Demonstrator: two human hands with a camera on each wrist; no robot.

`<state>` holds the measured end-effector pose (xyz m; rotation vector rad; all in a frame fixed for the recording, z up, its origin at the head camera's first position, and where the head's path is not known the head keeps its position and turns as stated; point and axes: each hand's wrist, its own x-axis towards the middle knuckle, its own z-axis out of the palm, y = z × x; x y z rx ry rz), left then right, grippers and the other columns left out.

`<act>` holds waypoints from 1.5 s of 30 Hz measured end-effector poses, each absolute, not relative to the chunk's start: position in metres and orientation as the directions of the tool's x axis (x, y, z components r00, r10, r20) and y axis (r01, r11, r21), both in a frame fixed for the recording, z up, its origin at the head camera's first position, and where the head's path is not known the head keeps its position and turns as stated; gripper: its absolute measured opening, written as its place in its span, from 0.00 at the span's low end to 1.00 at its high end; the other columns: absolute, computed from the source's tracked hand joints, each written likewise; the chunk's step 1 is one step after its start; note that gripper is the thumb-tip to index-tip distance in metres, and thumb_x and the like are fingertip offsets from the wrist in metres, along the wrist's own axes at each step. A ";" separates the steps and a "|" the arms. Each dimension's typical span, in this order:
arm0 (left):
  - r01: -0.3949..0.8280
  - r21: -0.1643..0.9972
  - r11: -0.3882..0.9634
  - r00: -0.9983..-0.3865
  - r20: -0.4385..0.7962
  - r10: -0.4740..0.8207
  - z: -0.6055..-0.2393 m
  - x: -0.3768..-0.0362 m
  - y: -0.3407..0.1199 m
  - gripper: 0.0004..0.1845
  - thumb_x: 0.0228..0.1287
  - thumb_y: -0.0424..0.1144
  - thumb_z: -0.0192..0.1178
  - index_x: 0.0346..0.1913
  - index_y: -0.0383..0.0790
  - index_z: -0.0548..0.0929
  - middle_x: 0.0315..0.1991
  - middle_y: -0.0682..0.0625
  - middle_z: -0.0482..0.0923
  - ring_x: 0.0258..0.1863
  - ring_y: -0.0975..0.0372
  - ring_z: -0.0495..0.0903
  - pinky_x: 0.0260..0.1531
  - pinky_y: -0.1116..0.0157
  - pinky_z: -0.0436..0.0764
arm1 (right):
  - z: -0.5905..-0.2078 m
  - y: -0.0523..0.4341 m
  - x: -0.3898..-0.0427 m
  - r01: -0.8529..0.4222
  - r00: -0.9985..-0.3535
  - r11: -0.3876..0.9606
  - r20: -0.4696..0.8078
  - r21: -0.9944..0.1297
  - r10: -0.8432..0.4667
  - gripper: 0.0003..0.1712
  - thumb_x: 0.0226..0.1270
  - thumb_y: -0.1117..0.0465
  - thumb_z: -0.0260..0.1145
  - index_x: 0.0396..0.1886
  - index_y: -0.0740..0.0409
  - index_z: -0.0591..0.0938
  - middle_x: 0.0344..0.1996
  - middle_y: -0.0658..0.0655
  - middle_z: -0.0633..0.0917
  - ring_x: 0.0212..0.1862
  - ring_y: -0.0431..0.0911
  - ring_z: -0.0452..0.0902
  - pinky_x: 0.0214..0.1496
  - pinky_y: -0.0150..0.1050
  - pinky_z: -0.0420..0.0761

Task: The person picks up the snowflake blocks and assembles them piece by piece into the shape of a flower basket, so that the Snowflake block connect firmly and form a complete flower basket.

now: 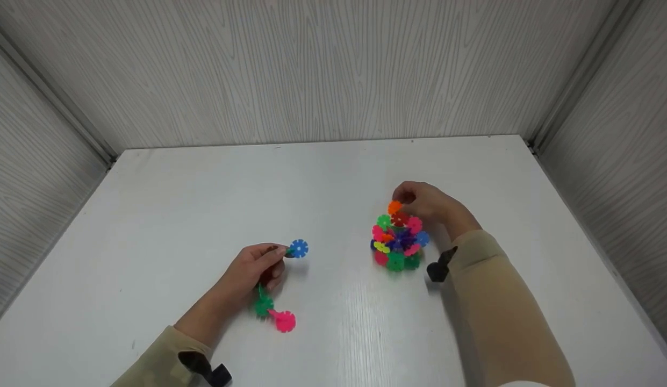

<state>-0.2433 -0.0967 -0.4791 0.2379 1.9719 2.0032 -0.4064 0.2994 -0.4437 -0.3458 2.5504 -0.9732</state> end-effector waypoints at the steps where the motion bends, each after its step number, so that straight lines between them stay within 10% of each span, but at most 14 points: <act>1: -0.107 0.994 0.004 -0.936 -0.102 0.337 -0.479 -0.243 -0.096 0.24 0.78 0.52 0.64 0.56 0.31 0.83 0.25 0.48 0.76 0.21 0.60 0.74 0.26 0.69 0.80 | -0.445 0.302 -0.406 -0.075 -0.898 0.721 -0.267 -0.689 -0.349 0.18 0.76 0.62 0.67 0.62 0.56 0.77 0.55 0.61 0.77 0.59 0.56 0.71 0.60 0.43 0.80; 7: -0.111 0.994 0.000 -0.939 -0.105 0.327 -0.480 -0.243 -0.095 0.24 0.77 0.53 0.64 0.56 0.32 0.84 0.25 0.48 0.76 0.21 0.60 0.74 0.27 0.69 0.80 | -0.444 0.319 -0.398 -0.001 -0.938 0.606 -0.209 -0.795 -0.276 0.19 0.79 0.55 0.67 0.62 0.56 0.76 0.51 0.57 0.81 0.52 0.53 0.78 0.51 0.35 0.84; 19: -0.103 0.995 0.006 -0.944 -0.100 0.315 -0.476 -0.243 -0.102 0.24 0.77 0.53 0.64 0.55 0.31 0.84 0.25 0.47 0.76 0.21 0.60 0.74 0.27 0.69 0.80 | -0.365 0.272 -0.316 -0.355 -0.913 0.334 0.247 -0.873 -0.326 0.13 0.79 0.61 0.68 0.55 0.65 0.85 0.46 0.64 0.88 0.45 0.50 0.89 0.51 0.35 0.88; 30: -0.093 0.996 0.004 -0.949 -0.090 0.302 -0.474 -0.244 -0.107 0.24 0.79 0.52 0.62 0.55 0.29 0.83 0.25 0.47 0.75 0.21 0.59 0.73 0.26 0.69 0.80 | -0.396 0.165 -0.260 -0.270 -0.881 0.235 0.141 -0.934 -0.451 0.11 0.76 0.65 0.70 0.55 0.58 0.86 0.42 0.65 0.90 0.41 0.55 0.90 0.49 0.42 0.90; 45: -0.072 0.997 -0.012 -0.949 -0.065 0.308 -0.475 -0.245 -0.107 0.24 0.79 0.51 0.62 0.53 0.28 0.83 0.23 0.48 0.73 0.19 0.59 0.72 0.25 0.69 0.78 | -0.444 0.144 -0.266 -0.236 -0.909 0.160 0.159 -0.959 -0.386 0.14 0.77 0.67 0.68 0.58 0.62 0.85 0.46 0.60 0.89 0.46 0.54 0.89 0.52 0.40 0.89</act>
